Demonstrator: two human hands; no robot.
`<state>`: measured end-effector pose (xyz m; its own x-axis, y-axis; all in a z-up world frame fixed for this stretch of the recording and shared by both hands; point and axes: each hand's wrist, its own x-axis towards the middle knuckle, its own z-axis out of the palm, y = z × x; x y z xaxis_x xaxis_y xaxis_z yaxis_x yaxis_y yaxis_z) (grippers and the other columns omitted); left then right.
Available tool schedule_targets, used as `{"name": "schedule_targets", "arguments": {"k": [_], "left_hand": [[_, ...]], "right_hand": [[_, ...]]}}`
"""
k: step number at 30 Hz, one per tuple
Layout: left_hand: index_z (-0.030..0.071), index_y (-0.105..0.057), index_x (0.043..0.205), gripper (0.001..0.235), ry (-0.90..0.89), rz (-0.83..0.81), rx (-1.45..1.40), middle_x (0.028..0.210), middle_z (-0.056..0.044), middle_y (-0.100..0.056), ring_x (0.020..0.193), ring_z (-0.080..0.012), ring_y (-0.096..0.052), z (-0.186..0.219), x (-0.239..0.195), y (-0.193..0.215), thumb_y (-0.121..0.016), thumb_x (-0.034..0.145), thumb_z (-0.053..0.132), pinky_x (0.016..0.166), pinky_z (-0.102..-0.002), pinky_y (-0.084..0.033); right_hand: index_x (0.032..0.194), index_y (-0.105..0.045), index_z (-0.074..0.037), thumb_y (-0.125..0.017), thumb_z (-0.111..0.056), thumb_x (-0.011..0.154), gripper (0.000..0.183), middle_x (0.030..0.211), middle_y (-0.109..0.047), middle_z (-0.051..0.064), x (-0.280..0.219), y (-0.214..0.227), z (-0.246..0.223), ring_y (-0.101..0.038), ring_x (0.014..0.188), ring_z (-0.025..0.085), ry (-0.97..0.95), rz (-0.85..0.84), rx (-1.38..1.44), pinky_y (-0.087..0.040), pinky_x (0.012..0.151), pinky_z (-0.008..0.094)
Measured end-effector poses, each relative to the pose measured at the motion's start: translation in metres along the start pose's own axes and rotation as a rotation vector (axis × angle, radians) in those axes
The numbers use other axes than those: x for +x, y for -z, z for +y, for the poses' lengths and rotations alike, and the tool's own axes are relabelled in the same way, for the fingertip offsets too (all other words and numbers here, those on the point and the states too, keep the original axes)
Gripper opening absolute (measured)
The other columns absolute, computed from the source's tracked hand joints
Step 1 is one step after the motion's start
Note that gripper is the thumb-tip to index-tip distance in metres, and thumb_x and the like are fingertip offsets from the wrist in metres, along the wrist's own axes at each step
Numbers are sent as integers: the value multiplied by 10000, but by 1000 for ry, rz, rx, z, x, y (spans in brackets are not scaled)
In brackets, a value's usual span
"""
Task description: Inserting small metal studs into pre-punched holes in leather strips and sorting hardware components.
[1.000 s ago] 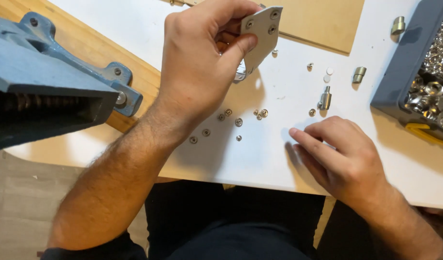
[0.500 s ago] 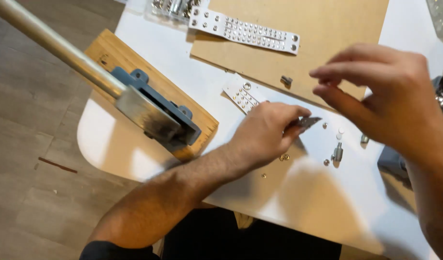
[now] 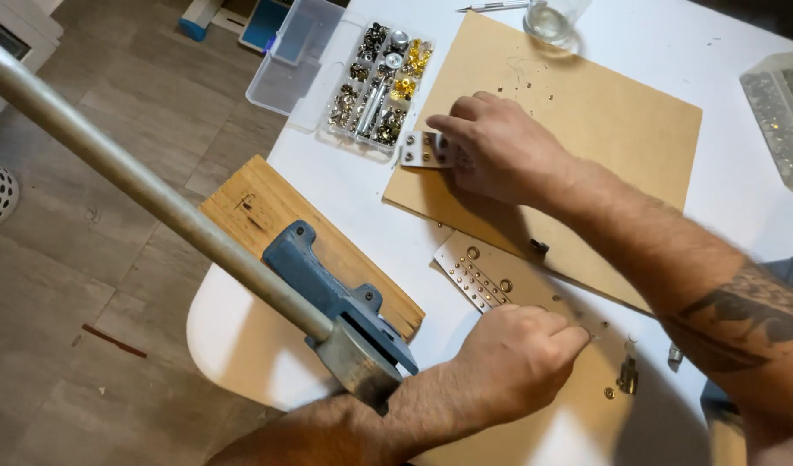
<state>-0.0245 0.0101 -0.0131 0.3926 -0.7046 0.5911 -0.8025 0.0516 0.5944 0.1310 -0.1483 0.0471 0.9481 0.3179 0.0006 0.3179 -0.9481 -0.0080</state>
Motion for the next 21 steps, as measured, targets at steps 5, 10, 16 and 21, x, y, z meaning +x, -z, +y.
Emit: {"name": "schedule_targets", "arguments": {"k": [5,10,16,21], "left_hand": [[36,-551,805,97,-2,-3,-31,689,-107,-526,608,-340,-523,3,2,6,-611,875,6,512,-475,-386],[67,-532,791,271,12,1,-37,702,-92,-541,638,-340,-554,3,2,4,-584,1050,129,555,-468,-400],[68,-587,776,103,65,-161,-17,754,-122,-611,659,-380,-588,-5,-5,-7,-658,745,136,537,-519,-426],[98,-666,878,118,58,-70,18,755,-73,-605,653,-330,-591,-8,-7,-16,-664,809,193,541,-469,-410]], "right_hand": [[1392,-647,-139,-872,-248,759,681,1218,-700,109,8,29,28,-639,1092,300,-22,-210,-15,-556,901,482],[1170,-758,71,-674,-51,1001,224,970,-750,199,91,-4,82,-689,812,366,100,403,140,-506,672,456],[1091,-789,-69,-667,-201,985,208,1050,-785,97,193,-53,120,-716,908,265,-120,269,342,-527,779,388],[952,-814,-153,-780,-241,919,100,841,-774,5,214,-46,111,-675,734,134,-178,76,358,-510,657,346]]}}
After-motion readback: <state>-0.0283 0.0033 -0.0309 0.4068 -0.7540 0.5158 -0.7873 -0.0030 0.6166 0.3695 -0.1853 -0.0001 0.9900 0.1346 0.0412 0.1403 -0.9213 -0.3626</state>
